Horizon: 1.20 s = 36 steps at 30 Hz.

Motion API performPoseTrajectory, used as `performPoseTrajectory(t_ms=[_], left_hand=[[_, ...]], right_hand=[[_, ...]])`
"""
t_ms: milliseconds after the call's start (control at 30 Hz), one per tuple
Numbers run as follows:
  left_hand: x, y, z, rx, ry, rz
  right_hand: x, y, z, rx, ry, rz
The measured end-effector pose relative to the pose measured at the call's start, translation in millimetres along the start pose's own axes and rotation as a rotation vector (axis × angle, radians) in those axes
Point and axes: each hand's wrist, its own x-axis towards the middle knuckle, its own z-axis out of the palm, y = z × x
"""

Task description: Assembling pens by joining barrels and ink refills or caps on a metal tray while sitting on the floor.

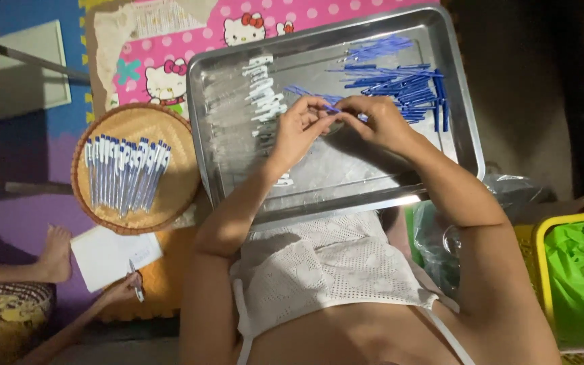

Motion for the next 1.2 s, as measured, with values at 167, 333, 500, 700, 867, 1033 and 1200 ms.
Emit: performPoseTrajectory(t_ms=[167, 333, 500, 700, 867, 1033, 1200], left_hand=[[8, 7, -14, 0.041, 0.036, 0.008], [8, 27, -20, -0.024, 0.038, 0.077], [-1, 46, -16, -0.288, -0.033, 0.102], [-16, 87, -11, -0.268, -0.151, 0.062], [-17, 88, -10, -0.322, -0.140, 0.126], [-18, 89, -9, -0.376, -0.096, 0.109], [-18, 91, -10, -0.370, -0.100, 0.073]], right_hand=[[-5, 14, 7, -0.026, 0.043, 0.080], [-6, 8, 4, 0.002, -0.047, 0.166], [-3, 13, -11, 0.206, 0.042, -0.056], [-26, 2, -29, 0.583, 0.333, -0.097], [-38, 3, -19, 0.633, 0.376, -0.154], [-38, 6, -17, 0.544, 0.349, -0.241], [-37, 4, -16, 0.504, 0.334, -0.217]])
